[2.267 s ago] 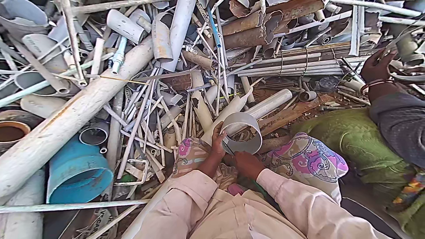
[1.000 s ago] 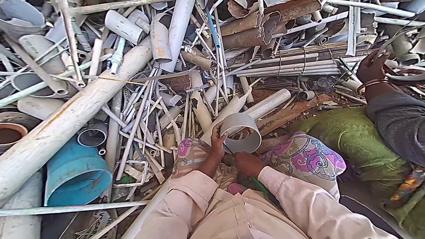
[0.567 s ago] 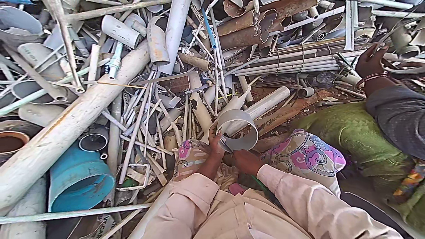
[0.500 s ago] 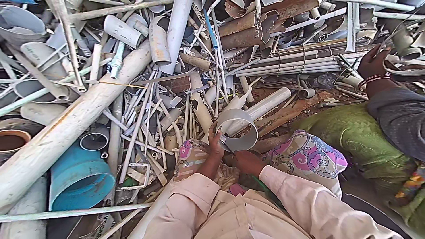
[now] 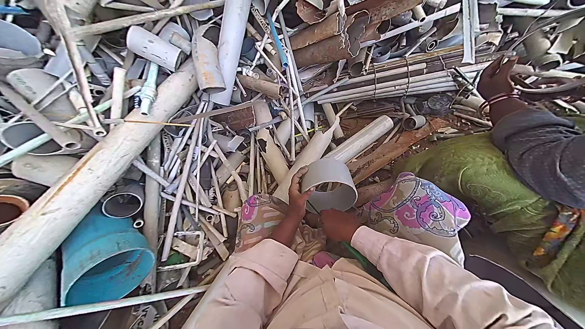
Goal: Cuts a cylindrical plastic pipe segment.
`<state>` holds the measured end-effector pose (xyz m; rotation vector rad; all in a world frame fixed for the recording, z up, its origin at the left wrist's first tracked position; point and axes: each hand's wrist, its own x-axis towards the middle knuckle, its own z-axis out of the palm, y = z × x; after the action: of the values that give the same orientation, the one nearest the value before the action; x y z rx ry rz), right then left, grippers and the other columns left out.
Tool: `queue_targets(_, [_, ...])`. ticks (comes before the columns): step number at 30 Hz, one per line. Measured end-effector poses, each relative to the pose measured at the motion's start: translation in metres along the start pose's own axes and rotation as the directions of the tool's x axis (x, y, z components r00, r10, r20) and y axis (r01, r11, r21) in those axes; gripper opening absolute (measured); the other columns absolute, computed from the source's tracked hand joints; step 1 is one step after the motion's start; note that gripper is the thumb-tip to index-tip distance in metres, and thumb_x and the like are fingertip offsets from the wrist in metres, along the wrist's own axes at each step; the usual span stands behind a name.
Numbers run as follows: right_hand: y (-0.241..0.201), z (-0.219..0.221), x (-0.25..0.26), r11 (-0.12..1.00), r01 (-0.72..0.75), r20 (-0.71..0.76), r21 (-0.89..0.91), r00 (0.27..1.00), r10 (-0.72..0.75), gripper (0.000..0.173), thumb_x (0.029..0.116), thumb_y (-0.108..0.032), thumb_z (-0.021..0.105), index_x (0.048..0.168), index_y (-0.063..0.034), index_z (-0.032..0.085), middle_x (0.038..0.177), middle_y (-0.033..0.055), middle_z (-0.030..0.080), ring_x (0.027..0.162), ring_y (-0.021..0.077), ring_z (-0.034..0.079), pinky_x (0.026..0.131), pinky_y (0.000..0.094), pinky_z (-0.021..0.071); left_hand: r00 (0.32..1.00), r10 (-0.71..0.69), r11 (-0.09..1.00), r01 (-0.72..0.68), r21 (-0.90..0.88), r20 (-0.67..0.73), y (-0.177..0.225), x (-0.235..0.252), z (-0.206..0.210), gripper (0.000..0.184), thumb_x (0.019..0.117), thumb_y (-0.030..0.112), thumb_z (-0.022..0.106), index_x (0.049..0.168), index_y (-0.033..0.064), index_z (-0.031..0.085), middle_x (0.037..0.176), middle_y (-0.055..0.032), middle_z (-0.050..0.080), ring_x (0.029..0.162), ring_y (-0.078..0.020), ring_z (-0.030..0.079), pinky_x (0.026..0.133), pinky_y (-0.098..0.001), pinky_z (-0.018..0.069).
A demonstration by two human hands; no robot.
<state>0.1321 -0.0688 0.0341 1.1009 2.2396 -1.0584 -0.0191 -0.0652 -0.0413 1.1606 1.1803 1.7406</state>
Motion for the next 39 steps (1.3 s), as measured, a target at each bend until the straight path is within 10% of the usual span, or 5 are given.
queue_targets(17, [-0.001, -0.011, -0.007, 0.991, 0.120, -0.084, 0.056, 0.990, -0.115, 0.040, 0.1130, -0.025, 0.037, 0.130, 0.0059, 0.057, 0.123, 0.0293, 0.062, 0.119, 0.0437, 0.062, 0.097, 0.0610, 0.0479, 0.947, -0.118, 0.988, 0.081, -0.133, -0.300, 0.007, 0.006, 0.001, 0.059, 0.0928, 0.009, 0.046, 0.148, -0.0077, 0.031, 0.148, -0.0227, 0.042, 0.124, -0.0196, 0.051, 0.101, -0.0328, 0.0460])
queue_targets(23, [0.010, -0.022, -0.022, 0.950, 0.215, -0.350, 0.225, 0.928, -0.127, 0.043, 0.1140, -0.031, 0.036, 0.124, 0.0050, 0.058, 0.097, 0.0231, 0.065, 0.092, 0.0369, 0.066, 0.087, 0.0537, 0.0512, 0.833, -0.299, 0.947, 0.200, -0.251, -0.466, 0.010, 0.014, -0.001, 0.047, 0.1072, 0.010, 0.037, 0.152, -0.0019, 0.032, 0.155, -0.0238, 0.036, 0.135, -0.0286, 0.045, 0.108, -0.0405, 0.0409])
queue_targets(28, [0.028, -0.014, -0.022, 0.628, 0.697, -0.821, 0.347, 0.550, -0.156, 0.038, 0.1117, -0.028, 0.036, 0.111, 0.0016, 0.060, 0.073, -0.0039, 0.068, 0.061, 0.0064, 0.068, 0.060, 0.0262, 0.0606, 0.671, -0.494, 0.842, 0.211, -0.496, -0.553, 0.029, 0.020, -0.001, 0.045, 0.1112, 0.023, 0.036, 0.150, 0.0020, 0.035, 0.147, -0.0196, 0.046, 0.124, -0.0268, 0.051, 0.101, -0.0413, 0.0444])
queue_targets(34, [0.062, -0.056, -0.046, 0.227, 0.956, -0.979, 0.187, 0.162, 0.124, 0.030, 0.1128, -0.018, 0.027, 0.107, -0.0079, 0.055, 0.073, -0.0029, 0.075, 0.059, 0.0111, 0.073, 0.056, 0.0279, 0.0644, 0.711, -0.535, 0.791, 0.232, -0.566, -0.457, 0.040, 0.015, 0.001, 0.035, 0.1094, 0.021, 0.039, 0.140, 0.0035, 0.045, 0.124, -0.0146, 0.058, 0.103, -0.0215, 0.061, 0.084, -0.0369, 0.0523])
queue_targets(39, [0.112, -0.088, -0.064, -0.043, 0.934, -0.753, 0.354, 0.311, 0.580, 0.044, 0.1156, -0.025, 0.021, 0.100, -0.0022, 0.055, 0.057, 0.0046, 0.065, 0.042, 0.0136, 0.062, 0.039, 0.0286, 0.0534, 0.855, -0.519, 0.691, 0.403, -0.600, -0.024, 0.058, -0.004, 0.003, 0.040, 0.1097, 0.025, 0.023, 0.113, 0.0091, 0.059, 0.090, -0.0081, 0.075, 0.081, -0.0172, 0.075, 0.070, -0.0343, 0.0633])
